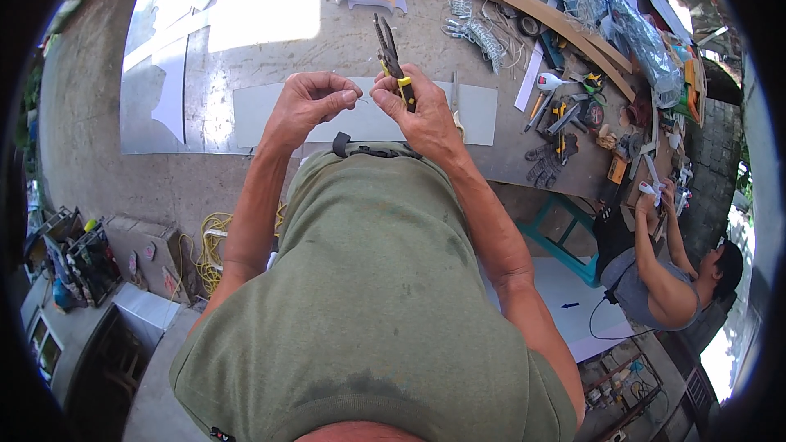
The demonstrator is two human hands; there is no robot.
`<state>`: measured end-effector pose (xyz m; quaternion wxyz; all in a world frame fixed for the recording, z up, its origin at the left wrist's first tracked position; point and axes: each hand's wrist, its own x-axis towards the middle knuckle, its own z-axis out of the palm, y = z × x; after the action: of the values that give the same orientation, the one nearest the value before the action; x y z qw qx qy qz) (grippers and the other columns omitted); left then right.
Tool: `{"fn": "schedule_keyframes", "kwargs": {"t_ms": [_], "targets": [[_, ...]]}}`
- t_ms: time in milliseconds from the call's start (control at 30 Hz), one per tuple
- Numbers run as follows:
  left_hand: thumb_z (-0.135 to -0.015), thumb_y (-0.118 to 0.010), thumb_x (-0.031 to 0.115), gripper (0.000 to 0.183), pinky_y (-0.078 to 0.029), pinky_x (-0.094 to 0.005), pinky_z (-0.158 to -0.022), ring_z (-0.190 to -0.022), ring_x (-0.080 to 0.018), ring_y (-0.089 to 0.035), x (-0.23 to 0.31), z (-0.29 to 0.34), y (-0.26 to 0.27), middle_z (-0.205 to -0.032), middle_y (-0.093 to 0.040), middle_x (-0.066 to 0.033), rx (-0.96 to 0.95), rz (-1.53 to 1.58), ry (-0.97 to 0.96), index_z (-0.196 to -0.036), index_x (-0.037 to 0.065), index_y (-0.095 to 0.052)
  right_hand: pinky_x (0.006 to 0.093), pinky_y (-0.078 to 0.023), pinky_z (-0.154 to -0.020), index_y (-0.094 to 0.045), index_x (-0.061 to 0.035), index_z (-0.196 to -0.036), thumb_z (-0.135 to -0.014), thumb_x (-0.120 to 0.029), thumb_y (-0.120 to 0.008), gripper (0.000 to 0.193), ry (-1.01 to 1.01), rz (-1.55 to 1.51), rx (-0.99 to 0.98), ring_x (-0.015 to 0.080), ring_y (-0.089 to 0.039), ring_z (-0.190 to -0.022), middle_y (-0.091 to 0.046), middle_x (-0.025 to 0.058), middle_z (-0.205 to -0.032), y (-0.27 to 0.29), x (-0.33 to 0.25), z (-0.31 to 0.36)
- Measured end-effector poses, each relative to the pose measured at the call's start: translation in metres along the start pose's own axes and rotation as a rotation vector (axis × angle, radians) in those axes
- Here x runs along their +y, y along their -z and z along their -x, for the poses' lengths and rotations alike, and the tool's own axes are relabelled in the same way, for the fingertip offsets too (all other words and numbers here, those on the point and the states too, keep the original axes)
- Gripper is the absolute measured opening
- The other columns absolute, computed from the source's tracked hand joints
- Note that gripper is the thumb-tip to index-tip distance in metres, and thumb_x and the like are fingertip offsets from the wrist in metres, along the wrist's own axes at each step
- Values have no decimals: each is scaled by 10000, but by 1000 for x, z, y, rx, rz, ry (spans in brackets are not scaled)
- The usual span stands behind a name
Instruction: Stripping and preparing electrical wires for assembly into LED sign letters on a workbench.
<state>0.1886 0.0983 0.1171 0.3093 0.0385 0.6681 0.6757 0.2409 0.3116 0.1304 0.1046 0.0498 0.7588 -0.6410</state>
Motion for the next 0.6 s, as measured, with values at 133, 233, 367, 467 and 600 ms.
{"fn": "schedule_keyframes", "kwargs": {"t_ms": [133, 233, 367, 467, 600], "targets": [[-836, -801, 155, 182, -532, -272, -619, -697, -107, -659, -2, -1, -2, -770, -738, -72, -71, -89, -51, -949, 14, -777, 315, -488, -751, -638, -32, -1079, -896, -250, -750, 306, 195, 153, 27, 153, -607, -813, -658, 35, -905, -4, 2, -1], [-817, -812, 144, 196, -560, -284, -654, -716, -127, -693, 5, -3, -5, -789, -751, -104, -40, -276, -49, -943, -1, -774, 345, -496, -746, -627, -11, -1077, -877, -242, -758, 333, 294, 258, 9, 194, -626, -832, -647, 62, -932, -5, 1, -2], [-808, -814, 139, 200, -566, -293, -655, -704, -136, -702, 4, -5, -7, -808, -757, -117, -54, -281, -52, -944, -3, -774, 361, -505, -742, -639, 13, -1027, -876, -210, -741, 288, 201, 208, 5, 216, -638, -854, -628, 82, -993, -4, 1, -1], [-803, -813, 132, 204, -573, -296, -661, -702, -141, -707, 9, -4, -9, -804, -756, -120, -54, -307, -34, -941, -13, -771, 352, -506, -733, -635, 13, -1016, -880, -194, -727, 265, 211, 222, -4, 209, -635, -844, -627, 84, -994, -4, 4, 0], [-799, -825, 160, 213, -572, -284, -676, -711, -126, -706, 14, -4, -15, -783, -754, -99, -51, -422, -85, -935, 2, -778, 328, -496, -717, -616, -5, -1049, -884, -195, -723, 273, 204, 224, 11, 182, -621, -805, -640, 65, -897, -6, 4, 1]]}}
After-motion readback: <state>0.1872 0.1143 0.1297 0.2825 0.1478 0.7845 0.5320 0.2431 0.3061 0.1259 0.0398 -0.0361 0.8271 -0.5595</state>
